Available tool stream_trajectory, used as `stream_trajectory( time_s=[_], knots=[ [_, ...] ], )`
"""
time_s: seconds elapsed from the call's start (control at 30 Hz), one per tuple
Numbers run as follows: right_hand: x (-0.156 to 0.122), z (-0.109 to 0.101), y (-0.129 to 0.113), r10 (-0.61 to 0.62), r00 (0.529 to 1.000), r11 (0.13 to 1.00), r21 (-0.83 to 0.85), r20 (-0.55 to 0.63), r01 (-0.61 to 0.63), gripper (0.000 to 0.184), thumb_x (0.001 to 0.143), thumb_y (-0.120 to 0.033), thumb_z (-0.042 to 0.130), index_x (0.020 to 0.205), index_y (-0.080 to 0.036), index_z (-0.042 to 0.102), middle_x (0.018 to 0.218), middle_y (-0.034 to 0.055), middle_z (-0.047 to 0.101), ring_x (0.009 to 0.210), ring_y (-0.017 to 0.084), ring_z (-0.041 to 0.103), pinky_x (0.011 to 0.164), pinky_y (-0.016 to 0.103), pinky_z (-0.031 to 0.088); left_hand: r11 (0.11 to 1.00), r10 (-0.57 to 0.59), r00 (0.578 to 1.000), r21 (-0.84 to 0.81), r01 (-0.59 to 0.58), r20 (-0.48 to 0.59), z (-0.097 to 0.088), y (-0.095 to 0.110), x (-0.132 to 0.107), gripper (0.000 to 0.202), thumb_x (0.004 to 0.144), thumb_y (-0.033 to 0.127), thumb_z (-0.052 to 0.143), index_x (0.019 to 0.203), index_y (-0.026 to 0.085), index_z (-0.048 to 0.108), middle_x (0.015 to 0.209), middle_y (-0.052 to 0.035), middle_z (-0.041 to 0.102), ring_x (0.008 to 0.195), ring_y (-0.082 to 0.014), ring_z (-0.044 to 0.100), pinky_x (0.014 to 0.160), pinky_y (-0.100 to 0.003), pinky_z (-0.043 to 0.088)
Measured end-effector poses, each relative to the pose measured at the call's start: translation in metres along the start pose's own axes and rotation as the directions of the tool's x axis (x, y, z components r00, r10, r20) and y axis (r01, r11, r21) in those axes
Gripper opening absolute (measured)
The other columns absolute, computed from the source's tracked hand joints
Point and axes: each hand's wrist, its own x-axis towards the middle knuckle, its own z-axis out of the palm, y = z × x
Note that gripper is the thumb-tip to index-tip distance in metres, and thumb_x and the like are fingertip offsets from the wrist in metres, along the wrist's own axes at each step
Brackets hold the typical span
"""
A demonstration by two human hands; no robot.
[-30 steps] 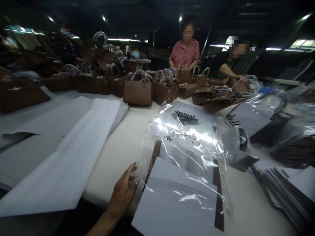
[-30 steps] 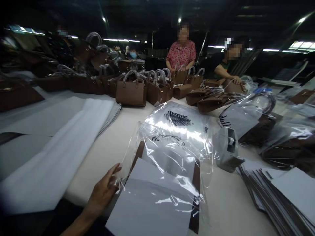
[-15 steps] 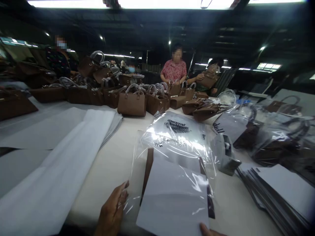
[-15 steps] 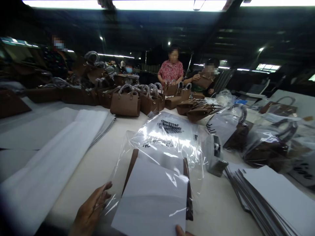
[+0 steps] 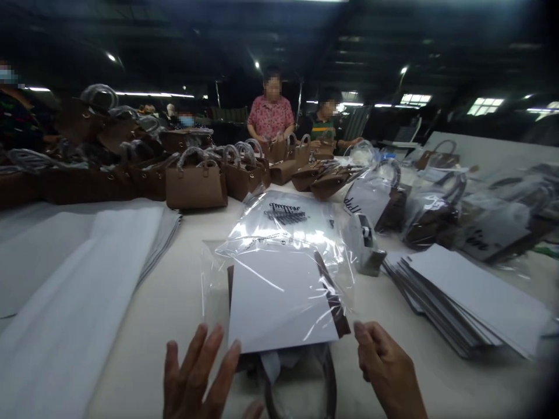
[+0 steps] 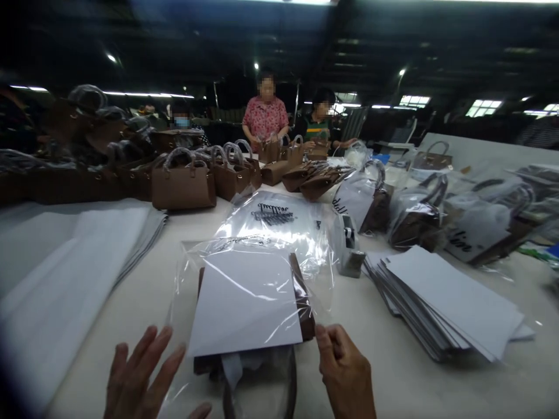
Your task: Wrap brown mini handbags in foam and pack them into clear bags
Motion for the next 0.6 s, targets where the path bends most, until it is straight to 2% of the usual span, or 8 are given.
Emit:
stream_trajectory(
  time_s=[0.07,0.13,0.2,0.27,0.33,0.43,0.53,0.6],
  knots=[
    [-0.015,0.007,0.021,0.065,0.996,0.991,0.114,0.062,-0.072,0.049,0.075,-0.067,0.041,0.075,-0.019,0.05,0.052,-0.0029,0.05,0.047,0.011,0.048,0.05,0.022,0.039,0.989,0.143,0.983,0.012,-0.145,0.118,0.006,0.005,0.021,0.074,0.073,0.034,0.059,0.137,0.032,0.022,0.145,-0.0015,0.021,0.13,-0.033,0.025,0.107,-0.06,0.007],
    [-0.026,0.021,0.035,0.056,0.968,0.949,0.289,0.243,-0.128,0.056,0.07,-0.069,0.047,0.088,-0.015,0.051,0.062,0.0016,0.058,0.051,0.013,0.053,0.052,0.023,0.041,0.956,0.285,0.934,-0.001,-0.292,0.214,0.019,0.003,0.036,0.062,0.075,0.032,0.056,0.133,0.028,0.034,0.14,-0.0049,0.034,0.128,-0.0294,0.032,0.109,-0.052,0.01],
    [-0.03,0.037,0.037,-0.003,0.912,0.887,0.423,0.411,-0.187,0.061,0.067,-0.068,0.053,0.092,-0.012,0.05,0.065,0.0057,0.06,0.053,0.014,0.055,0.05,0.023,0.042,0.92,0.384,0.897,-0.013,-0.391,0.219,0.032,-0.003,0.043,0.051,0.078,0.027,0.054,0.128,0.024,0.043,0.132,-0.0052,0.046,0.123,-0.0231,0.04,0.109,-0.039,0.02],
    [-0.028,0.049,0.03,-0.027,0.858,0.81,0.514,0.512,-0.281,0.059,0.066,-0.066,0.055,0.088,-0.012,0.048,0.06,0.0053,0.059,0.05,0.014,0.055,0.047,0.021,0.041,0.908,0.416,0.892,-0.027,-0.418,0.177,0.038,-0.009,0.045,0.045,0.079,0.023,0.053,0.124,0.023,0.047,0.128,-0.0048,0.05,0.12,-0.0203,0.044,0.104,-0.032,0.029],
    [-0.022,0.053,0.017,-0.01,0.832,0.716,0.584,0.555,-0.382,0.056,0.068,-0.062,0.058,0.091,-0.013,0.045,0.057,0.0031,0.057,0.045,0.012,0.053,0.042,0.019,0.039,0.89,0.456,0.874,-0.076,-0.45,0.166,0.036,-0.012,0.044,0.045,0.081,0.03,0.053,0.125,0.022,0.046,0.13,-0.0082,0.048,0.122,-0.0239,0.042,0.102,-0.036,0.033],
    [-0.018,0.053,-0.008,0.002,0.816,0.605,0.65,0.578,-0.461,0.054,0.068,-0.058,0.06,0.094,-0.015,0.041,0.06,0.0025,0.058,0.039,0.01,0.051,0.033,0.015,0.035,0.818,0.575,0.8,-0.143,-0.557,0.173,0.031,-0.015,0.042,0.06,0.078,0.052,0.048,0.13,0.023,0.04,0.134,-0.0129,0.042,0.124,-0.0312,0.037,0.104,-0.048,0.027],
    [-0.018,0.048,-0.036,-0.067,0.805,0.544,0.698,0.59,-0.466,0.061,0.063,-0.061,0.062,0.095,-0.015,0.041,0.059,0.0007,0.057,0.038,0.009,0.05,0.032,0.015,0.037,0.835,0.548,0.828,-0.125,-0.535,0.12,0.038,-0.026,0.043,0.061,0.073,0.048,0.052,0.13,0.032,0.039,0.134,-0.0059,0.042,0.124,-0.0318,0.038,0.106,-0.049,0.023],
    [-0.013,0.036,-0.05,-0.183,0.775,0.579,0.704,0.604,-0.412,0.066,0.064,-0.07,0.054,0.095,-0.013,0.043,0.059,0.0021,0.057,0.04,0.011,0.052,0.033,0.019,0.04,0.861,0.499,0.863,-0.149,-0.486,0.072,0.053,-0.046,0.052,0.062,0.071,0.039,0.052,0.13,0.041,0.035,0.134,0.0031,0.04,0.123,-0.0291,0.038,0.103,-0.047,0.03]
  ],
)
